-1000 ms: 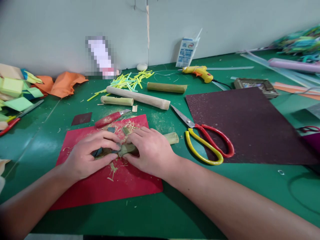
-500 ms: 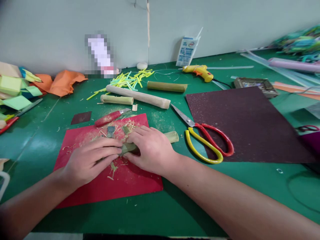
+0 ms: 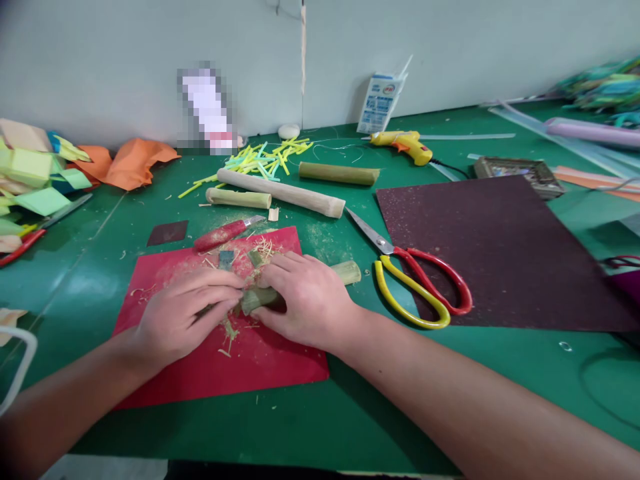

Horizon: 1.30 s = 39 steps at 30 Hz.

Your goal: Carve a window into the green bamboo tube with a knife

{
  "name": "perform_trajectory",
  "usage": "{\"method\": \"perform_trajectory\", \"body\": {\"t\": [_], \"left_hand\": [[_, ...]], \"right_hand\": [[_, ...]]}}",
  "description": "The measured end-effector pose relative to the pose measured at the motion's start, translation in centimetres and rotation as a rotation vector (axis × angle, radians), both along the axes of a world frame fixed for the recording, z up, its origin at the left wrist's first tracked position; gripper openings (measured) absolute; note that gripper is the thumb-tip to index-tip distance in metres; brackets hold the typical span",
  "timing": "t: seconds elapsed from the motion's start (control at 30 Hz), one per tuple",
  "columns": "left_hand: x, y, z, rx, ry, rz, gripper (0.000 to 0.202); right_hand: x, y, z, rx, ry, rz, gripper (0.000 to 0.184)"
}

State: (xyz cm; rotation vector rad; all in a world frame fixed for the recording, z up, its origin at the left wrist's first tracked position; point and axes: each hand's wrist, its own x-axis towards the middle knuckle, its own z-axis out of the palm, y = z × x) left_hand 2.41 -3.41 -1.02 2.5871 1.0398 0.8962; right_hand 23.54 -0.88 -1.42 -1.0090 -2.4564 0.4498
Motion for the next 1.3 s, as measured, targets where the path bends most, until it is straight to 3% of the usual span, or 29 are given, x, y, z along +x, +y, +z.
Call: {"method": "perform_trajectory", "body": {"t": [0.43, 0.63, 0.9, 1.2, 1.3], "left_hand": [[-0.11, 0.14, -0.14, -0.018, -0.006, -0.007, 0.012], [0.11, -0.53, 0.17, -0.046, -0.021, -0.088, 0.014], [-0.13, 0.18, -0.35, -0.013, 0.006, 0.029, 0.013], [-0.23, 0.1, -0.29, -0.013, -0.001, 0.004, 0.013], [-0.15, -0.18, -0.08, -0.011, -0.014, -0.062, 0.015]], "right_hand": [[0.12, -0.19, -0.14, -0.012, 0.001, 0.024, 0.02], [0.08, -0.04, -0.05, -0.02, 0.011, 0.04, 0.021], [0.02, -0.12, 0.11, -0.037, 0.018, 0.034, 0.02], [0.11, -0.15, 0.05, -0.024, 0.023, 0.038, 0.018], [0.1, -0.12, 0.05, -0.024, 0.015, 0.031, 0.02]]}}
